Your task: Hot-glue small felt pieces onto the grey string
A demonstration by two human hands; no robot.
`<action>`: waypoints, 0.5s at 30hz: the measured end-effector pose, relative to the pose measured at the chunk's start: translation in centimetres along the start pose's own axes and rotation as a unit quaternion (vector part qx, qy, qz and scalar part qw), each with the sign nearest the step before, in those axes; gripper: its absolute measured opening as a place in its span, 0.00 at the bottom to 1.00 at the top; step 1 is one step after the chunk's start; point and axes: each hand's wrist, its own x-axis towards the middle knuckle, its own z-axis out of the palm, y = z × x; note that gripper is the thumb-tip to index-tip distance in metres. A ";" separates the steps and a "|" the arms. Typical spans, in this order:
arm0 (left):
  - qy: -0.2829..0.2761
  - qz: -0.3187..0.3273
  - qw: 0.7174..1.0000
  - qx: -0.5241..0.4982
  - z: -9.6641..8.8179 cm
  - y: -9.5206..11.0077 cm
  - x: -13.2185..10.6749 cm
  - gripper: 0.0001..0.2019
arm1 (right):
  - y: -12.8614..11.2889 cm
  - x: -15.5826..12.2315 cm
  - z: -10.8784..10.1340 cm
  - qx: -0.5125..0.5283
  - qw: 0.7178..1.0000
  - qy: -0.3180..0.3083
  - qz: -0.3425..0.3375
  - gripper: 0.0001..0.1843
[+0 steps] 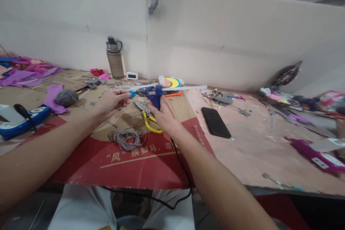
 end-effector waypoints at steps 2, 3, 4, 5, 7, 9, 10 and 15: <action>0.000 0.001 1.000 -0.002 0.0 -0.1 0.1 0.07 | -0.1 0.0 0.0 0.005 1.000 -0.002 0.009 0.22; 0.000 0.001 1.000 -0.002 -0.1 -0.1 0.1 0.07 | -0.2 0.0 0.0 0.007 1.000 -0.002 0.009 0.22; -0.001 0.002 1.000 -0.002 -0.1 -0.2 0.1 0.07 | -0.2 0.0 0.0 0.007 1.000 -0.001 0.009 0.22; -0.002 0.002 1.000 -0.003 -0.1 -0.2 0.2 0.07 | -0.3 0.0 0.0 0.008 1.000 0.000 0.009 0.22; 0.000 0.003 1.000 -0.004 -0.1 -0.3 0.3 0.06 | -0.3 0.0 0.0 0.011 1.000 -0.001 0.009 0.23; 0.006 0.002 1.000 -0.004 -0.2 -0.4 0.5 0.05 | -0.4 0.0 0.0 0.014 1.000 -0.004 0.009 0.23; 0.009 0.002 1.000 -0.004 -0.2 -0.5 0.5 0.05 | -0.4 0.0 -0.1 0.016 1.000 -0.007 0.010 0.23; 0.001 0.007 1.000 -0.001 -0.2 -0.5 0.5 0.05 | -0.5 -0.1 -0.2 0.007 1.000 -0.005 0.018 0.22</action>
